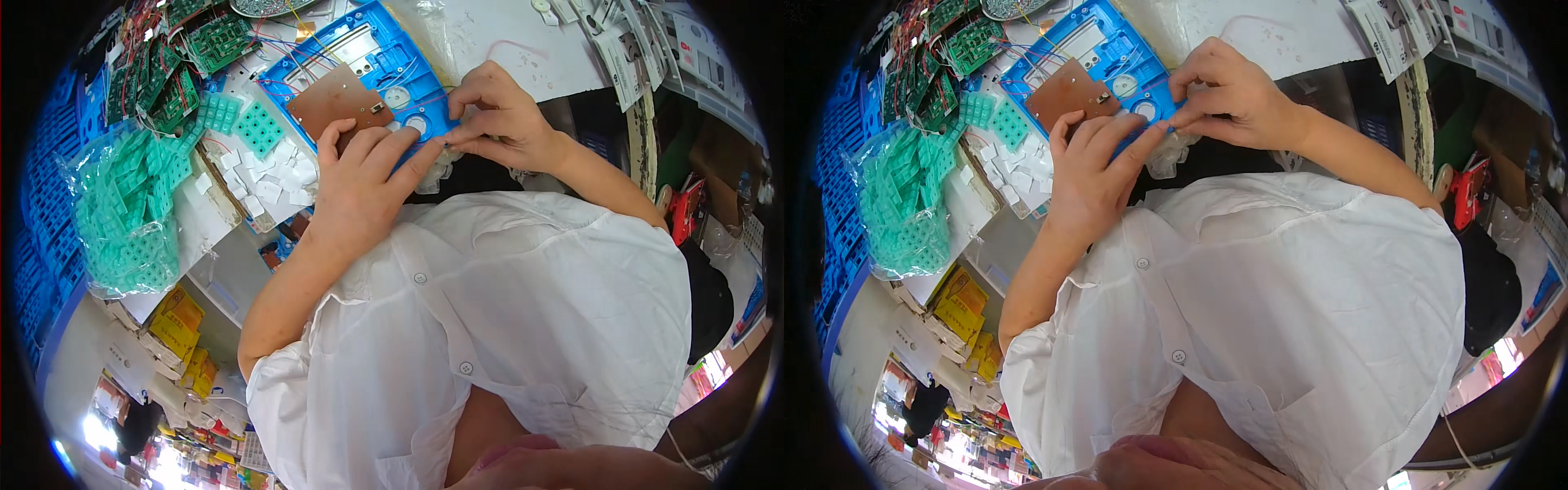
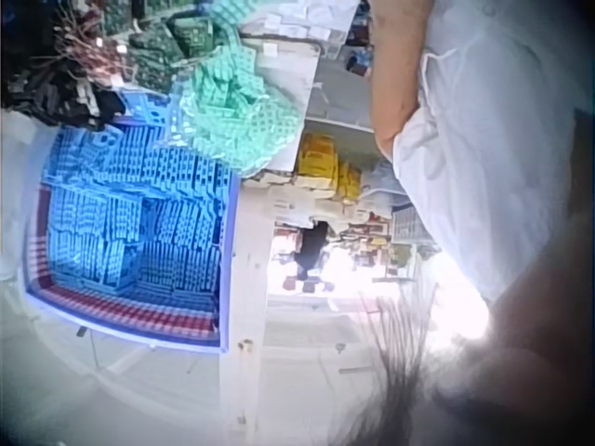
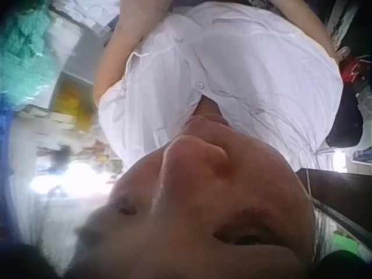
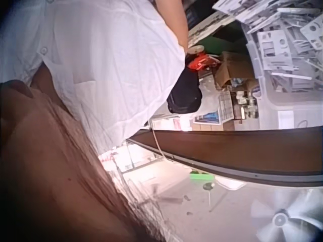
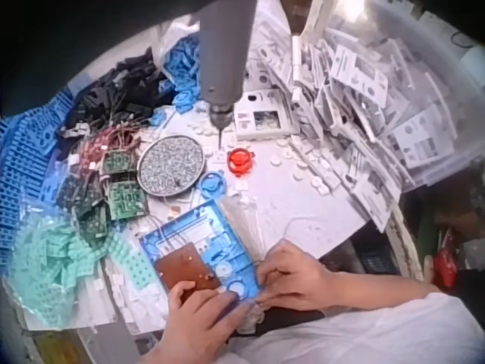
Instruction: The recorder is assembling an electronic device by placing a circuit board and copper component into a blue plastic housing and then securing it with black tape.
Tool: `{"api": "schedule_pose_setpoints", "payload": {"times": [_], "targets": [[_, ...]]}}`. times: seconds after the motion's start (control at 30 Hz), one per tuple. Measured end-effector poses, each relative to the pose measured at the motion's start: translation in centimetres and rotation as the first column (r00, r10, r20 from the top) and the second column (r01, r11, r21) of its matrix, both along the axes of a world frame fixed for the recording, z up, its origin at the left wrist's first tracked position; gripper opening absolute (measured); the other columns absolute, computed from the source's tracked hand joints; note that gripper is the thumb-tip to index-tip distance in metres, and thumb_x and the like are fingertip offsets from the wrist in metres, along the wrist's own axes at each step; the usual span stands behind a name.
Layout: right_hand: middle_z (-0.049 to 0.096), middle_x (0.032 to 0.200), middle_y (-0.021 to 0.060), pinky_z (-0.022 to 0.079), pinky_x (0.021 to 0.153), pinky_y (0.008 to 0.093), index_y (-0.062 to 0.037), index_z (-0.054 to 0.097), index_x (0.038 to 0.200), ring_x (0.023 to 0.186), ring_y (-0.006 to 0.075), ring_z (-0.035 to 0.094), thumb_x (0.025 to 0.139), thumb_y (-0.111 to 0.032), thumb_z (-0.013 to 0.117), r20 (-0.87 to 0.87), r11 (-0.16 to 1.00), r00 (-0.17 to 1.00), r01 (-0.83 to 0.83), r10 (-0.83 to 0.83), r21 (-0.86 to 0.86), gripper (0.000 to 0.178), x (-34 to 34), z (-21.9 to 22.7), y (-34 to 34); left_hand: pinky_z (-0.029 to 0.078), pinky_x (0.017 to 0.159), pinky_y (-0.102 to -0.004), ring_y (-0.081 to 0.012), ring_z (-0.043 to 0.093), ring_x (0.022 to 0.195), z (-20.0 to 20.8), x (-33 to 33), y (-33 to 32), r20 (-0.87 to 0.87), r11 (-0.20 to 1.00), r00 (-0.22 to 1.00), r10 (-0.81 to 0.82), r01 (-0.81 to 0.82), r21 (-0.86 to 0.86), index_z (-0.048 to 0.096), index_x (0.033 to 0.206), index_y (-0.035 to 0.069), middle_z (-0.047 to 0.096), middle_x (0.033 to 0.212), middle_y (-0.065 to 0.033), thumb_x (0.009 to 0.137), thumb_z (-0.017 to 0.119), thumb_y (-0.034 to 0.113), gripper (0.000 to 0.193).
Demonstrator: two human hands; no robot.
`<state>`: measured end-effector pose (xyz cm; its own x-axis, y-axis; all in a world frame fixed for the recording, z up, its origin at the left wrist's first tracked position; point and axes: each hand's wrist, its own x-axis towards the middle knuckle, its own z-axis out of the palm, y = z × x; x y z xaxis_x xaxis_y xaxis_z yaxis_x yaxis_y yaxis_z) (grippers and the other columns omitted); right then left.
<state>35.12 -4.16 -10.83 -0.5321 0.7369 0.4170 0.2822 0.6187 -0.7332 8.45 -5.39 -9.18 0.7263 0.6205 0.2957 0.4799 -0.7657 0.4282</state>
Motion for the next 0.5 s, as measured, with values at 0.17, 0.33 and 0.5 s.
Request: {"api": "schedule_pose_setpoints", "payload": {"times": [0.17, 0.33, 0.5], "targets": [[0.061, 0.112, -0.0001, 0.044, 0.09, 0.0339, -0.0124, 0.08, 0.094, 0.105, 0.0236, 0.05, 0.079, -0.009, 0.084, 0.079, 0.992, 0.996, 0.058, -0.049, -0.115, 0.016, 0.3, 0.5, -0.7, 0.035, 0.106, -0.054, -0.022, 0.059, 0.111, -0.1, -0.1, -0.2, -0.062, 0.999, 0.998, -0.017, 0.02, 0.038, 0.068, 0.13, 0.02, 0.063, 0.125, 0.0002, 0.079, 0.07, 0.008, 0.053], [0.06, 0.111, 0.0013, 0.043, 0.09, 0.0334, -0.0102, 0.08, 0.093, 0.105, 0.0222, 0.049, 0.081, -0.009, 0.082, 0.093, 0.964, 0.991, 0.119, -0.1, -0.239, 0.013, 0.4, 1.5, -1.3, 0.034, 0.107, -0.0538, -0.0221, 0.059, 0.11, 0.4, 0.4, -0.4, -0.098, 0.999, 0.995, -0.013, 0.017, 0.046, 0.066, 0.135, 0.019, 0.063, 0.126, 0.0005, 0.075, 0.071, 0.006, 0.062], [0.061, 0.1, 0.0029, 0.043, 0.084, 0.0325, -0.0064, 0.079, 0.096, 0.096, 0.0196, 0.052, 0.083, -0.006, 0.08, 0.151, 0.935, 0.982, 0.155, -0.111, -0.319, 0.013, 0.4, 2.8, -0.8, 0.037, 0.102, -0.0572, -0.023, 0.055, 0.109, 0.4, 0.3, -0.3, -0.155, 0.995, 0.987, -0.044, 0.056, 0.079, 0.067, 0.135, 0.019, 0.06, 0.125, -0.0004, 0.083, 0.067, 0.016, 0.052]]}}
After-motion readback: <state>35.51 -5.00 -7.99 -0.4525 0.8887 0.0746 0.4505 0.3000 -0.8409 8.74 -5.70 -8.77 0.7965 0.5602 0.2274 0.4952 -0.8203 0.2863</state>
